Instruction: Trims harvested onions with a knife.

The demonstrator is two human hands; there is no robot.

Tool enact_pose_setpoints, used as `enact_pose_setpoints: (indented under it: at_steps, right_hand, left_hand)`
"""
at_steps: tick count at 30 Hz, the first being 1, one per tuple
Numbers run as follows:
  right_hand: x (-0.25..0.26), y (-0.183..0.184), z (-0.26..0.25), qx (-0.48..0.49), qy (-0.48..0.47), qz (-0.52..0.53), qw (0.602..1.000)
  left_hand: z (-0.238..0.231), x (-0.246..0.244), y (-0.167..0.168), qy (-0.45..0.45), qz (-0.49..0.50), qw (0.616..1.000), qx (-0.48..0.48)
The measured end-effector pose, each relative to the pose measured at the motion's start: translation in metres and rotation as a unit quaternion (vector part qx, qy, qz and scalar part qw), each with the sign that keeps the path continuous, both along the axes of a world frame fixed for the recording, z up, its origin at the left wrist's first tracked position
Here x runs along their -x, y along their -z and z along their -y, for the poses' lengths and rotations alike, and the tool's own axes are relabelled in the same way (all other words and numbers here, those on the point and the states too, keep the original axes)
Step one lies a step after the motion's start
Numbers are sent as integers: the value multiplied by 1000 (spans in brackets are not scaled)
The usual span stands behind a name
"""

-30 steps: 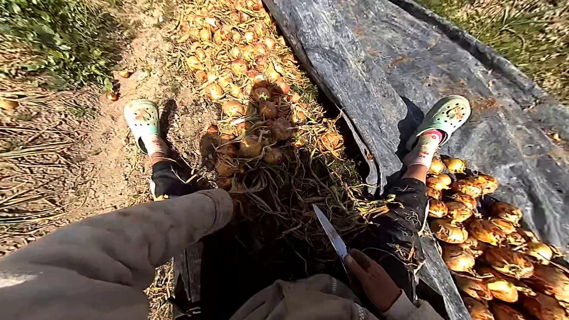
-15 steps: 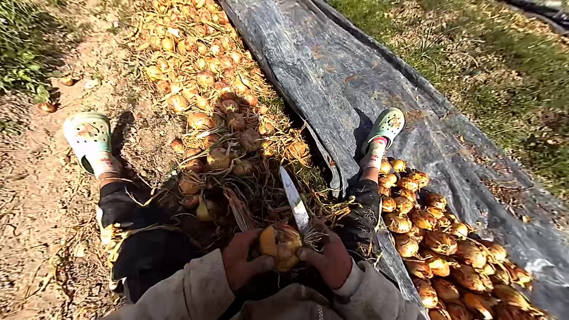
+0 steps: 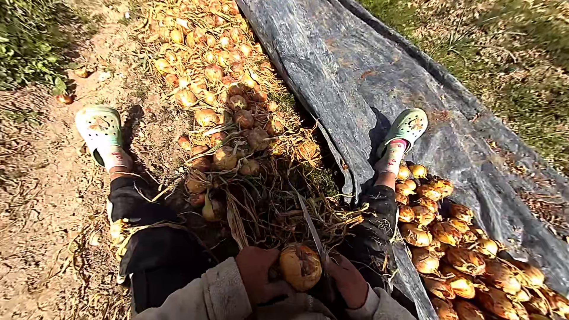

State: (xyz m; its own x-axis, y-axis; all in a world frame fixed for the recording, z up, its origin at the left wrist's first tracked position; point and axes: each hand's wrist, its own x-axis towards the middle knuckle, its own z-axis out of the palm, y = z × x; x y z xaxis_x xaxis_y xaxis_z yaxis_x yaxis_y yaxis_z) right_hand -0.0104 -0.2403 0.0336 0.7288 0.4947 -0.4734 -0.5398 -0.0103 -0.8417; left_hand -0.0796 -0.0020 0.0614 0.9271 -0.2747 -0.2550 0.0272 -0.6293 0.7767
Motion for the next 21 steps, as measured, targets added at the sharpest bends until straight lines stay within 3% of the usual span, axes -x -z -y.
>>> enact_pose_setpoints:
  at_steps: [3,6,9,12,14,16,18,21]
  right_hand:
    - [-9,0,1,-4,17,-27,999]
    - [-10,-1,2,-42,34,-35,998]
    - [-14,8,-1,10,75,-39,996]
    - [-21,29,0,-4,61,-70,996]
    - [-25,45,-2,-47,72,-108,990]
    - [-28,55,-9,-51,100,-150,982]
    - [-22,63,-19,-1,136,-216,967]
    - [-23,65,-21,24,181,-211,960]
  left_hand:
    - [11,-14,-9,-25,28,997,-61]
    - [13,-37,-16,-126,17,990,-56]
    - [22,-58,-1,-217,187,956,-67]
    - [41,-73,24,-176,349,908,-151]
    - [57,-65,34,-82,257,947,-172]
    - [70,-55,37,28,75,981,-178]
    - [76,-54,40,99,-62,978,-175]
    - [78,-79,28,133,-129,967,-176]
